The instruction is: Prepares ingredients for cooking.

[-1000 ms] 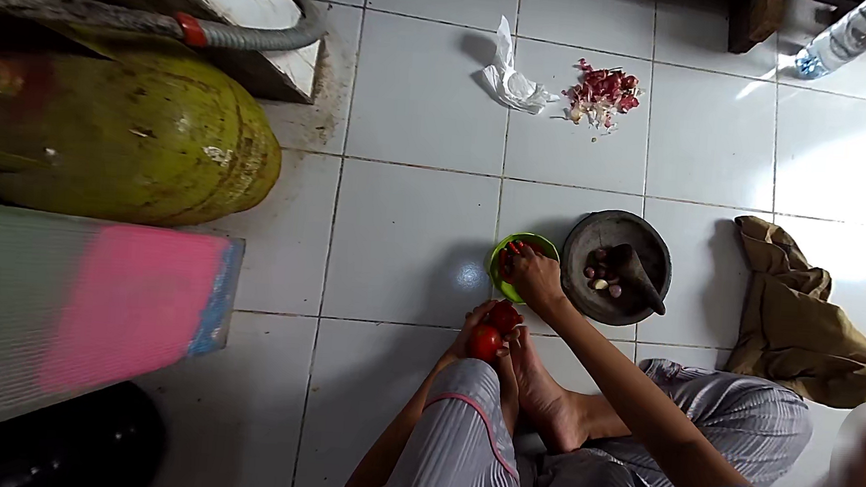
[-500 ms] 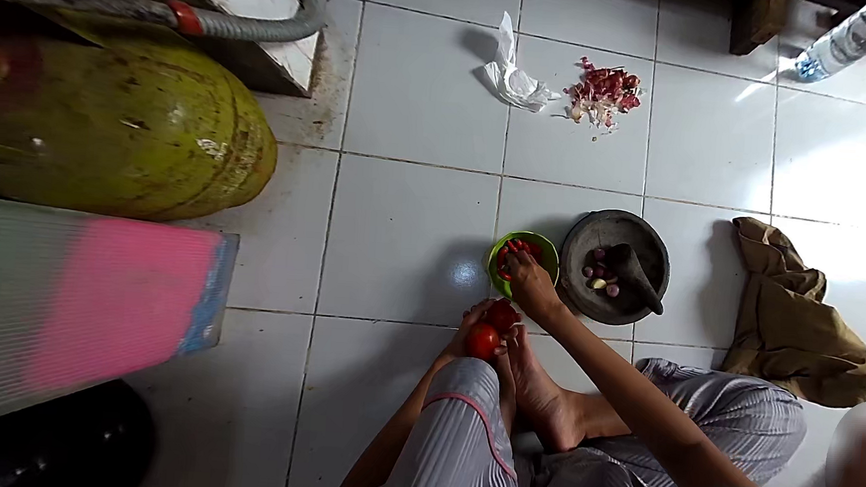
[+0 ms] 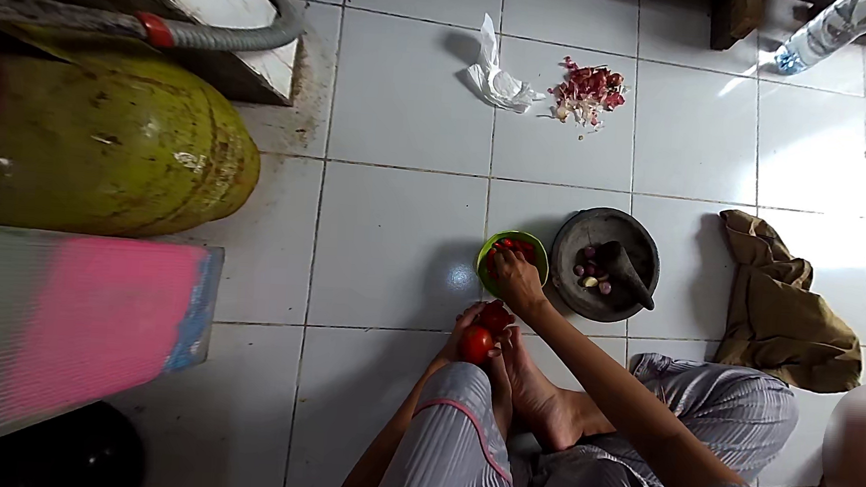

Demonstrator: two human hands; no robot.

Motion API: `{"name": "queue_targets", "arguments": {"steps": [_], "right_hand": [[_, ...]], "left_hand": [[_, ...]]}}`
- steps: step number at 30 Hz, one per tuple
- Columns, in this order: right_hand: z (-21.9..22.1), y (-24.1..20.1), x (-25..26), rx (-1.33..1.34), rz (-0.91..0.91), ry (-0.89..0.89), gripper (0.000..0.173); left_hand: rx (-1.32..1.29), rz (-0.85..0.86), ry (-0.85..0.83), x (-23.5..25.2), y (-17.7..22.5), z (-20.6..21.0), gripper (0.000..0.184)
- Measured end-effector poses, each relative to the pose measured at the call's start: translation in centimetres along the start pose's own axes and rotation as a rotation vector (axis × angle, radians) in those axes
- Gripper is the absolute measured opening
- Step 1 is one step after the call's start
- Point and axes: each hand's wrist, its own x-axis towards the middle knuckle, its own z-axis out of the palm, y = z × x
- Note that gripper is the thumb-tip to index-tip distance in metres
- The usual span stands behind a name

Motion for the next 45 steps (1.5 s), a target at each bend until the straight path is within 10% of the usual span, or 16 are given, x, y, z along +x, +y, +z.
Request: {"name": "queue_targets", "arguments": {"steps": [22, 45], "right_hand": [[0.4, -0.9, 1.0, 0.035, 0.106, 0.008, 0.034], [-5.1, 4.6, -2.9, 0.986, -0.210, -0.007, 0.032]], "left_hand": [[-0.031, -0.057, -0.055, 0.0, 0.2, -0.2, 0.060], [-0.018, -0.001, -0.047, 0.6, -0.4, -1.2, 0.053]]}}
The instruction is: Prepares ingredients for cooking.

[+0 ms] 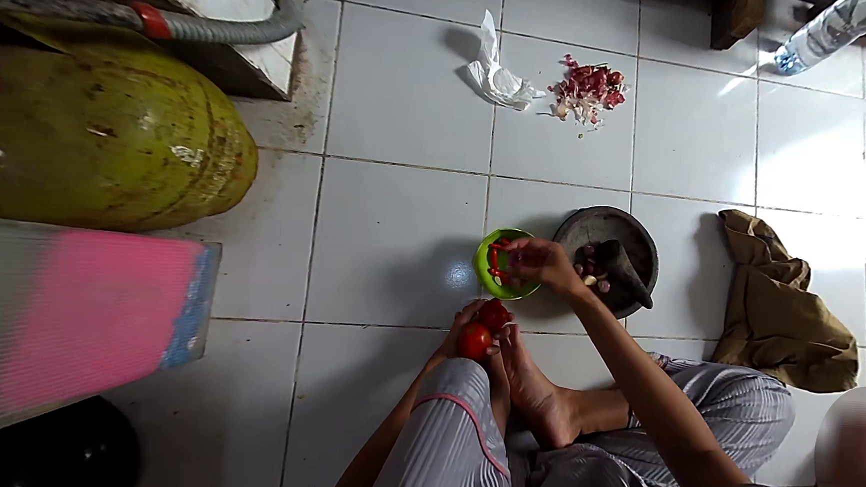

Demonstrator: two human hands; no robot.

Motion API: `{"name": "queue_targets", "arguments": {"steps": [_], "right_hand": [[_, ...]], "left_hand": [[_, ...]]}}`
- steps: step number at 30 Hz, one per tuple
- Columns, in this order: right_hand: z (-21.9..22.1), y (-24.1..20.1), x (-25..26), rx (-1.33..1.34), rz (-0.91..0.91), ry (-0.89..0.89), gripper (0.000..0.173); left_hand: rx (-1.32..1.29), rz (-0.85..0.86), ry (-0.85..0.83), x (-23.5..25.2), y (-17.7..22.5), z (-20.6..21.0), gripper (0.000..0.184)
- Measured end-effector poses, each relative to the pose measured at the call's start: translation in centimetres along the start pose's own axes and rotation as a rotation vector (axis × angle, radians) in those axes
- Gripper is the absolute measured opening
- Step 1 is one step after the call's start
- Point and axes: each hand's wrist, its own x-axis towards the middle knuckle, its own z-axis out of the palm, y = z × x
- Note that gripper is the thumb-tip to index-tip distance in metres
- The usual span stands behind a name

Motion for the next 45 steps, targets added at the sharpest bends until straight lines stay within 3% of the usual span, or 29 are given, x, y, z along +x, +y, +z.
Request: {"name": "queue_targets", "arguments": {"steps": [2, 10, 13, 16, 18, 21, 25, 27, 37, 45], "right_hand": [[0.4, 1.0, 0.6, -0.256, -0.055, -0.001, 0.033], [-1.8, -0.3, -0.5, -0.476, -0.076, 0.112, 0.031], [-3.6, -2.5, -2.2, -0.765, 0.221, 0.234, 0.026], [-3.3, -4.7, -2.7, -0.999, 0.574, 0.247, 0.029], [-2.2, -5.1, -2.9, -1.009, 0.523, 0.286, 0.031], [0.2, -3.7, -2.1, -0.909, 0.232, 0.272, 0.021], [4.1, -1.6, 1.4, -0.893, 0.382, -0.077, 0.023], [5.5, -0.8, 2.5, -0.926, 0.426, -0.155, 0.024], [6.6, 0.2, 3.0, -0.963, 0.357, -0.189, 0.029], [4.5, 1.1, 2.6, -0.750, 0.251, -0.145, 0.024]], "left_hand": [[-0.028, -0.010, -0.036, -0.1, 0.0, 0.1, 0.053], [-0.051, -0.022, -0.060, 0.1, 0.0, -0.3, 0.052], [-0.066, -0.024, -0.075, -0.1, 0.0, -0.4, 0.051], [-0.084, -0.013, -0.110, 0.1, 0.0, -0.4, 0.051], [-0.069, -0.014, -0.105, 0.2, 0.0, -0.4, 0.052], [-0.041, -0.001, -0.071, 0.0, 0.0, -0.1, 0.054], [0.001, -0.011, -0.013, -0.3, 0.3, 0.4, 0.054], [0.009, -0.016, -0.019, -0.5, 0.3, 0.3, 0.056], [-0.022, -0.030, -0.045, -0.3, 0.1, -0.1, 0.058], [-0.051, -0.029, -0.082, -0.3, 0.1, 0.0, 0.054]]}}
